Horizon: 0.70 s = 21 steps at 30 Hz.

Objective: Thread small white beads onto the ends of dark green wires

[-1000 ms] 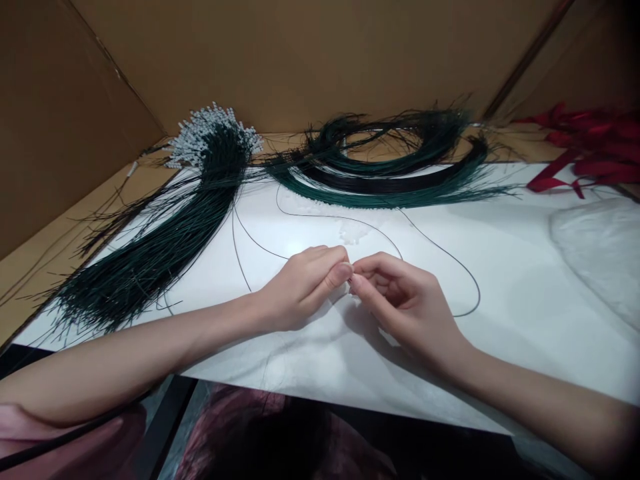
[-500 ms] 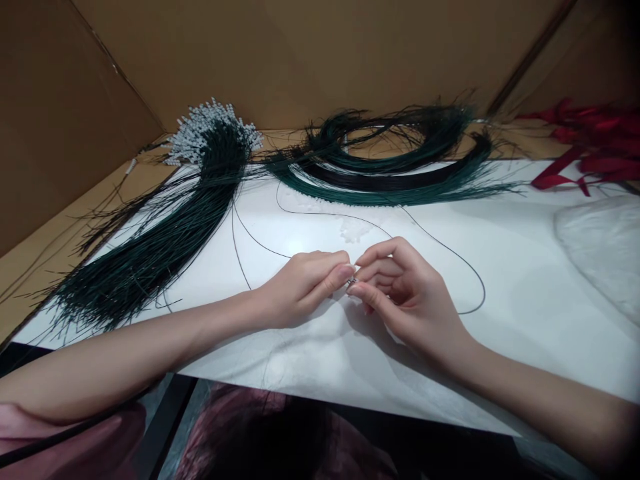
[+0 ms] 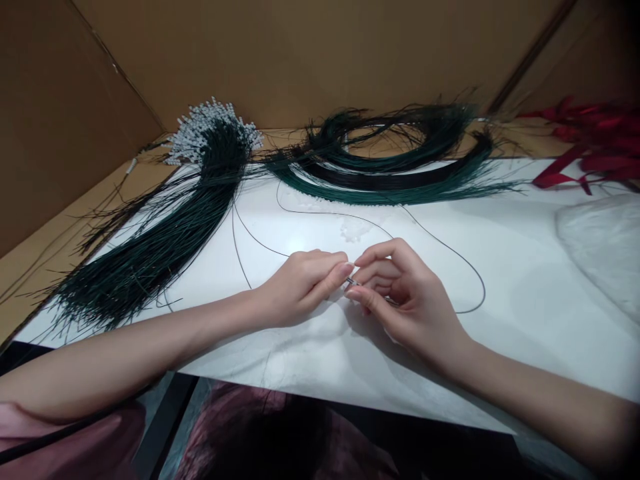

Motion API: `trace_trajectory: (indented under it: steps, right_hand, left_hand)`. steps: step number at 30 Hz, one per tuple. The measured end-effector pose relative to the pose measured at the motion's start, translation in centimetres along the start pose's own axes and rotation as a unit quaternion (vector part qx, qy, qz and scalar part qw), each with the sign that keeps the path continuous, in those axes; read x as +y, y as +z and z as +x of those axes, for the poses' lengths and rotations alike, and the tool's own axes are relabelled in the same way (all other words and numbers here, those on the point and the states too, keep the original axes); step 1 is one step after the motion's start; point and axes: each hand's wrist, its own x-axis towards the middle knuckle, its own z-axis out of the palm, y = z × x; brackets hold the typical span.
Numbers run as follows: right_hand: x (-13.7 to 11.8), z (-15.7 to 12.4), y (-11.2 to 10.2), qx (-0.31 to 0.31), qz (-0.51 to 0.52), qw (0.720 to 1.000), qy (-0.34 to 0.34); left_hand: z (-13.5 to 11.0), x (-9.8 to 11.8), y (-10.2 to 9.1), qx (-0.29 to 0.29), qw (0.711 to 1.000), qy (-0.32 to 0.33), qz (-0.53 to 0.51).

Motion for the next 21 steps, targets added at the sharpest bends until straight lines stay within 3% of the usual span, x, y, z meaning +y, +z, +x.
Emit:
trace_trajectory:
  steps: [5, 10, 17, 21]
  right_hand:
    - [-0.1, 0.0, -0.2, -0.006, -0.019, 1.000, 0.007]
    - [0.2, 0.3, -1.3, -0.020, -0.105, 0.994, 0.010]
    - [0.1, 0.8, -2.0, -0.031, -0.203, 0.977, -0.059]
    - [0.3, 1.0, -2.1, -0.044, -0.208, 0.975, -0.072]
  left_hand:
    - [0.0, 0.1, -0.1, 0.007, 1.000, 0.004, -0.007]
    - [-0.4, -0.2, -0.6, 0.043, 0.999, 0.017, 0.019]
    - [-1.4, -0.7, -2.3, 0.077, 0.995, -0.012, 0.056]
    - [-2.3, -1.0, -3.0, 0.059, 0.997, -0.004, 0.055]
